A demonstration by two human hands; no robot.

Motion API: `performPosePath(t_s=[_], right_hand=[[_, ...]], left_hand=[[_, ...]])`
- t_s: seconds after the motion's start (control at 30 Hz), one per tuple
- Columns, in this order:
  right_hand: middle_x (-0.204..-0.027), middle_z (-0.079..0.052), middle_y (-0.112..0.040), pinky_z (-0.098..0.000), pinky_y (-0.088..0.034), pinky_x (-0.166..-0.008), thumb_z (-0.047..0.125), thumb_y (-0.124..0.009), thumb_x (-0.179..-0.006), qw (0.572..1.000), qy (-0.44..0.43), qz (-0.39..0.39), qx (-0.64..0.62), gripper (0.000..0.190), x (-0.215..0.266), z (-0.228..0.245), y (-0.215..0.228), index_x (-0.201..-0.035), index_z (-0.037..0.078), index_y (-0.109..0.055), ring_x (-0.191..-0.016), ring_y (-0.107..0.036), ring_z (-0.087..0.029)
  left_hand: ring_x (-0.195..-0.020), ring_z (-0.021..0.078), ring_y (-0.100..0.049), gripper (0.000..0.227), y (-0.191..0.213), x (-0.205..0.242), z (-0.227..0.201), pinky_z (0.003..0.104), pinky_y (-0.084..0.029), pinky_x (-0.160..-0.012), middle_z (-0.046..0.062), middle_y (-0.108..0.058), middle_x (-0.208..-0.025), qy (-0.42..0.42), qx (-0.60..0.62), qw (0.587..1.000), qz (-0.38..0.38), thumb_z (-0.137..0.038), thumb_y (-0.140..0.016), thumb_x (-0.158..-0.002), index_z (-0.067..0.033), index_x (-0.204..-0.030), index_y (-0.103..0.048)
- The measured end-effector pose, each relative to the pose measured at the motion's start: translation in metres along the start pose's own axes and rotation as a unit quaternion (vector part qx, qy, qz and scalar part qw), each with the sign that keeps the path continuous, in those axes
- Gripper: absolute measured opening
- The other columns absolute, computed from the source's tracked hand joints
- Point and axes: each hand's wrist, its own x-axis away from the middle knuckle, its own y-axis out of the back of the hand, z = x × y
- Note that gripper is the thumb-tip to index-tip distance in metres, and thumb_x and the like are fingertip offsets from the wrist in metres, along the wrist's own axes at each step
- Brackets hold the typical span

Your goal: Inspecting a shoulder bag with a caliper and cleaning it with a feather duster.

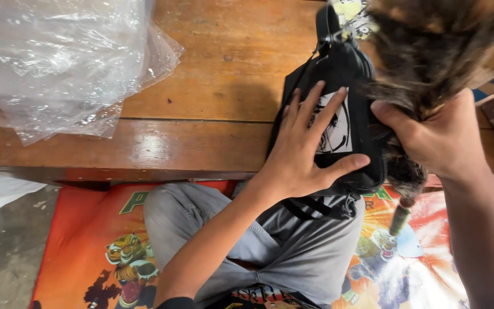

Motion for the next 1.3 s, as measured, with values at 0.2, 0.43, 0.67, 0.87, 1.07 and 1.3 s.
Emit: performPosePath(t_s=[0.2,0.43,0.67,0.87,1.07,1.3], right_hand=[[-0.108,-0.021,-0.074,-0.0465,-0.048,-0.080,0.030,-0.077,-0.086,0.973,-0.107,0.115,0.171,0.051,0.026,-0.058,0.011,-0.125,-0.001,-0.064,-0.098,-0.069,-0.037],[-0.102,-0.022,-0.065,-0.0549,-0.048,-0.063,0.012,-0.056,-0.095,0.941,-0.055,0.183,0.280,0.022,0.073,-0.075,0.017,-0.116,0.007,-0.053,-0.068,-0.066,-0.048],[-0.107,-0.001,-0.074,-0.0524,-0.056,-0.055,0.005,-0.058,-0.071,0.906,0.036,0.202,0.370,0.091,0.075,-0.071,0.007,-0.159,0.030,-0.053,-0.066,-0.068,-0.038],[-0.090,0.005,-0.055,-0.0394,-0.051,-0.037,0.022,-0.057,-0.085,0.824,0.053,0.245,0.508,0.082,0.081,-0.071,0.006,-0.162,0.046,-0.042,-0.046,-0.060,-0.025],[-0.103,0.016,-0.057,-0.0336,-0.060,-0.045,0.045,-0.054,-0.083,0.732,0.053,0.328,0.595,0.087,0.081,-0.065,0.029,-0.162,0.058,-0.021,-0.059,-0.072,-0.015],[-0.106,0.019,-0.056,-0.0254,-0.062,-0.059,0.058,-0.059,-0.084,0.749,0.097,0.249,0.606,0.076,0.083,-0.077,0.049,-0.157,0.055,-0.039,-0.087,-0.076,-0.002]], left_hand=[[-0.154,0.0638,-0.022,0.099,-0.015,0.007,0.021,0.070,-0.022,-0.125,0.025,-0.018,-0.175,0.022,-0.321,0.943,0.079,-0.091,-0.048,-0.089,-0.0395,-0.166,-0.014],[-0.147,0.0612,-0.024,0.085,-0.030,0.003,0.034,0.067,-0.011,-0.126,0.021,-0.019,-0.168,0.044,-0.346,0.933,0.089,-0.076,-0.061,-0.083,-0.0321,-0.154,-0.045],[-0.152,0.0611,-0.001,0.087,-0.023,-0.009,0.040,0.065,0.000,-0.126,0.019,-0.010,-0.169,0.078,-0.357,0.919,0.149,-0.075,-0.063,-0.077,-0.0334,-0.152,-0.047],[-0.152,0.0574,-0.012,0.098,-0.021,-0.006,0.040,0.061,-0.004,-0.127,0.017,-0.013,-0.170,0.075,-0.393,0.906,0.137,-0.081,-0.068,-0.074,-0.0420,-0.158,-0.034],[-0.152,0.0614,-0.003,0.094,-0.019,-0.005,0.037,0.065,-0.002,-0.126,0.020,-0.010,-0.169,0.073,-0.383,0.908,0.152,-0.071,-0.064,-0.074,-0.0337,-0.156,-0.039],[-0.152,0.0607,-0.011,0.078,-0.021,-0.001,0.038,0.064,-0.007,-0.127,0.021,-0.016,-0.169,0.065,-0.366,0.920,0.120,-0.059,-0.054,-0.081,-0.0320,-0.153,-0.047]])
